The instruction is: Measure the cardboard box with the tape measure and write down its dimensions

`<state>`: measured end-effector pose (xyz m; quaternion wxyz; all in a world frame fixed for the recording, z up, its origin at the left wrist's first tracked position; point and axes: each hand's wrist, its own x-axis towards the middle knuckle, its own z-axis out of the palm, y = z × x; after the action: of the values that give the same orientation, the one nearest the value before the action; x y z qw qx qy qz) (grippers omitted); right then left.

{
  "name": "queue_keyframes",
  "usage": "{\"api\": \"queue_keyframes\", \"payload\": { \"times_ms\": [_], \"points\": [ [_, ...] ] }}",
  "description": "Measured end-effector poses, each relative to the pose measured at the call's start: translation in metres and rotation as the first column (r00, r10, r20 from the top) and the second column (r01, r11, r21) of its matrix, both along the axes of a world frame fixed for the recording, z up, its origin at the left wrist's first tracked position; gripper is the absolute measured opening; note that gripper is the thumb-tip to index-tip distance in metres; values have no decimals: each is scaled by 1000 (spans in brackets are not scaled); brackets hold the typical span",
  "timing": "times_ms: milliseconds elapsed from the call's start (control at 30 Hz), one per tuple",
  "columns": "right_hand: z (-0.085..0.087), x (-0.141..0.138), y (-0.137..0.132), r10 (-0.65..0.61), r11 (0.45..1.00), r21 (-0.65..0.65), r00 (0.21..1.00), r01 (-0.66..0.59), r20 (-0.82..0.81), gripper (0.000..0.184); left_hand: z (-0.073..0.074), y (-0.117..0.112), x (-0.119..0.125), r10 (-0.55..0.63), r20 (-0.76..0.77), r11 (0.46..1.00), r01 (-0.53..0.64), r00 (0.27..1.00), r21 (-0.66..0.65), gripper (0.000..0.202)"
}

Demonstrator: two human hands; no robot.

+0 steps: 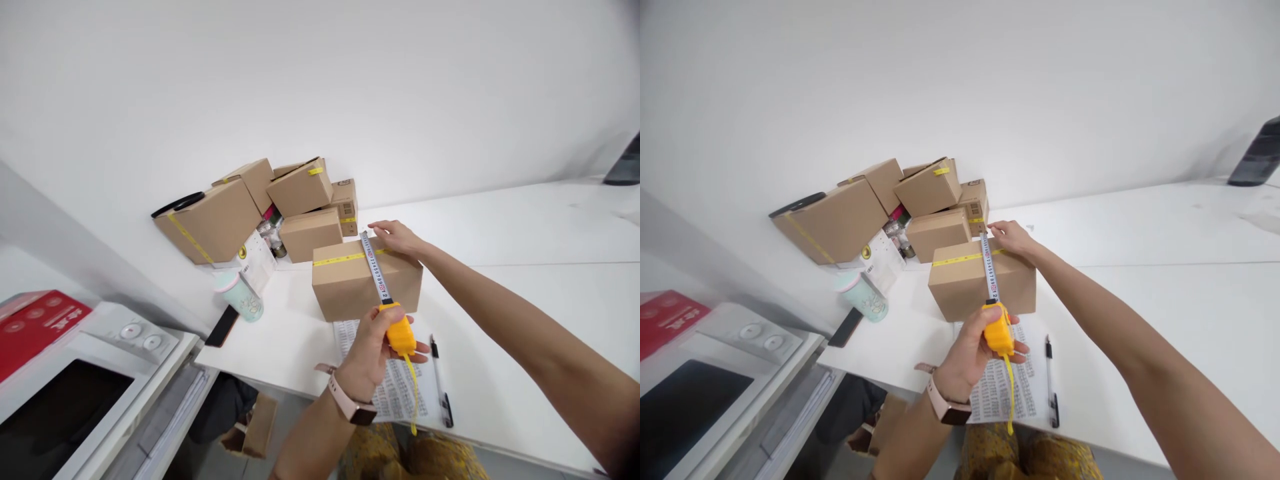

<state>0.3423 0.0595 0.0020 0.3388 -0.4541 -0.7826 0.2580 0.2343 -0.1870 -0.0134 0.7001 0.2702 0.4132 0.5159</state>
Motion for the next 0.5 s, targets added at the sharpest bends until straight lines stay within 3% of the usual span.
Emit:
{"api": "queue_keyframes", "payload": {
  "times_ms": [233,500],
  "points": [
    [-5,-20,9,-28,987,-160,999,21,-40,23,3,-2,9,-19,11,1000,19,1000,1,56],
    [-16,-16,13,-44,978,-207,997,30,-60,29,-5,-13,21,-49,84,999,50,995,-5,67]
  ]
}}
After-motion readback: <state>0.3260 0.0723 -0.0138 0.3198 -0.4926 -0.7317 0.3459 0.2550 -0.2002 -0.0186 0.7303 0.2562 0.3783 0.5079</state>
